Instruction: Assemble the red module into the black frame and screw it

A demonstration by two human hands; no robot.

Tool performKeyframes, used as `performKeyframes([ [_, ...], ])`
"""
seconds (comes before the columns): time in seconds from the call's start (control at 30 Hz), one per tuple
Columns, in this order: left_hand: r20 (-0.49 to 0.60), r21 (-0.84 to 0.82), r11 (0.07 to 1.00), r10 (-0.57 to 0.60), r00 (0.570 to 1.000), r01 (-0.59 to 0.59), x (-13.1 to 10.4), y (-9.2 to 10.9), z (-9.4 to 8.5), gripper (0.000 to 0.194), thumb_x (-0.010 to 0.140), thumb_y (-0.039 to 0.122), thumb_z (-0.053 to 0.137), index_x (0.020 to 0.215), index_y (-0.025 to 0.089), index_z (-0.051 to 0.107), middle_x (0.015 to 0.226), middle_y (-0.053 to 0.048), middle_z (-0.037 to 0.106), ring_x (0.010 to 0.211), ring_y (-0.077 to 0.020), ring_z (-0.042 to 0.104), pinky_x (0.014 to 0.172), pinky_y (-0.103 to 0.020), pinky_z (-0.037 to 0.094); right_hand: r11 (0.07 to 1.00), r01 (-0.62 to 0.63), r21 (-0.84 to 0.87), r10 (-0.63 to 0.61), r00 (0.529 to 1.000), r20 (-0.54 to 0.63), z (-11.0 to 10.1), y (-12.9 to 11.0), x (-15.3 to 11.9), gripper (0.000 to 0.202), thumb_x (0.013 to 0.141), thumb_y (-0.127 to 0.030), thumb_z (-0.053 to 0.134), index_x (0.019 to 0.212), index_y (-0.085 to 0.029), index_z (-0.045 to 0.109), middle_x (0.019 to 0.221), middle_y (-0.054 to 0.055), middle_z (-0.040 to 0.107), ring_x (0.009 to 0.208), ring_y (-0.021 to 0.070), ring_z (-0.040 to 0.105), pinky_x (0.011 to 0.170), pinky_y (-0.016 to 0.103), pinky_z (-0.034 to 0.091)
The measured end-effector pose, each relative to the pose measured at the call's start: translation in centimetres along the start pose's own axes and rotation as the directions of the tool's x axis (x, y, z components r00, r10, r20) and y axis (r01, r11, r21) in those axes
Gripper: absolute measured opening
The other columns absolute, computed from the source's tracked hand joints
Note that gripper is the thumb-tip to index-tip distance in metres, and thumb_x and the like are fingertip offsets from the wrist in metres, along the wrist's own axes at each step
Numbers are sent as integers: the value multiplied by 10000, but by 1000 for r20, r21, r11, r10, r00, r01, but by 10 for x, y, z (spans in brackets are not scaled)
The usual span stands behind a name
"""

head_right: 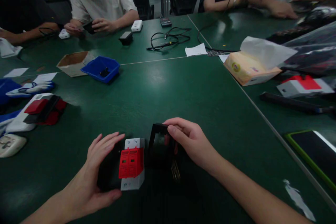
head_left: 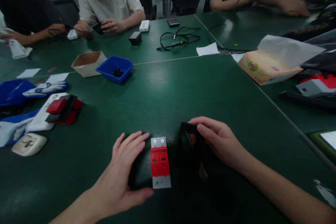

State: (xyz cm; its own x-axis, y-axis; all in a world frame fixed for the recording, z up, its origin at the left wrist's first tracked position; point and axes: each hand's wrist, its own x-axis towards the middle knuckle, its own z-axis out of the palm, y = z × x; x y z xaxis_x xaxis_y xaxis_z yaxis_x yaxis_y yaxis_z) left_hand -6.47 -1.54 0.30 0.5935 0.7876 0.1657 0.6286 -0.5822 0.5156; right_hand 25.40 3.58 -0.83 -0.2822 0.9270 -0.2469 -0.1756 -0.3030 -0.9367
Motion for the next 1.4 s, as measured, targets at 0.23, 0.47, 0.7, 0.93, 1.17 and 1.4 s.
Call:
performKeyframes([
  [0.23, 5, 61, 998, 4, 1000, -4, 6, 1, -1, 972, 876, 551, 689, 1634, 300, 133, 1628, -171, 425, 1488, -441, 399, 1239, -730, 125, 998, 60, 25, -61, 998, 34, 0, -6, 4, 426, 847, -581, 777, 1005, -191, 711, 724, 13, 675, 627, 156, 637, 526, 251, 512],
  [0.47, -21, 37, 999, 13, 1000, -12, 14, 8, 0, 986, 871, 562, 712, 1628, 280, 146, 1635, -159, 410, 1487, -418, 401, 1263, -674, 154, 992, 105, 63, -109, 992, 70, 0, -9, 8, 491, 764, -593, 835, 990, -182, 690, 706, -8, 655, 586, 124, 583, 466, 211, 445],
  [0.7, 7, 43, 997, 61, 998, -61, 23, 6, 3, 1024, 838, 567, 745, 1619, 251, 165, 1626, -183, 413, 1486, -430, 393, 1253, -674, 188, 994, 107, 28, -109, 990, 93, 2, -9, 10, 464, 770, -563, 840, 976, -170, 708, 701, 5, 668, 581, 125, 583, 458, 211, 433],
  [0.93, 14, 18, 1000, 13, 1000, -13, 16, 8, 1, 945, 884, 523, 702, 1617, 280, 157, 1627, -163, 414, 1491, -417, 395, 1262, -684, 156, 993, 120, 13, -120, 992, 41, 2, -6, 7, 428, 799, -556, 816, 961, -176, 705, 692, 4, 661, 582, 129, 583, 482, 222, 441],
  [1.17, -8, -61, 995, -85, 996, 84, 8, 13, 2, 908, 904, 540, 668, 1617, 300, 160, 1639, -154, 394, 1497, -416, 394, 1266, -707, 118, 996, 70, 57, -69, 997, -22, 1, -5, -13, 442, 807, -599, 808, 973, -197, 723, 696, 7, 655, 622, 149, 603, 543, 245, 484],
  [1.4, 33, -117, 984, -128, 991, 131, 5, 19, 4, 998, 863, 409, 735, 1630, 311, 104, 1672, -156, 342, 1521, -434, 347, 1261, -744, 98, 990, -96, 100, 102, 993, -53, -7, -5, -36, 469, 766, -619, 842, 972, -210, 741, 699, 21, 657, 635, 171, 626, 563, 269, 505],
])
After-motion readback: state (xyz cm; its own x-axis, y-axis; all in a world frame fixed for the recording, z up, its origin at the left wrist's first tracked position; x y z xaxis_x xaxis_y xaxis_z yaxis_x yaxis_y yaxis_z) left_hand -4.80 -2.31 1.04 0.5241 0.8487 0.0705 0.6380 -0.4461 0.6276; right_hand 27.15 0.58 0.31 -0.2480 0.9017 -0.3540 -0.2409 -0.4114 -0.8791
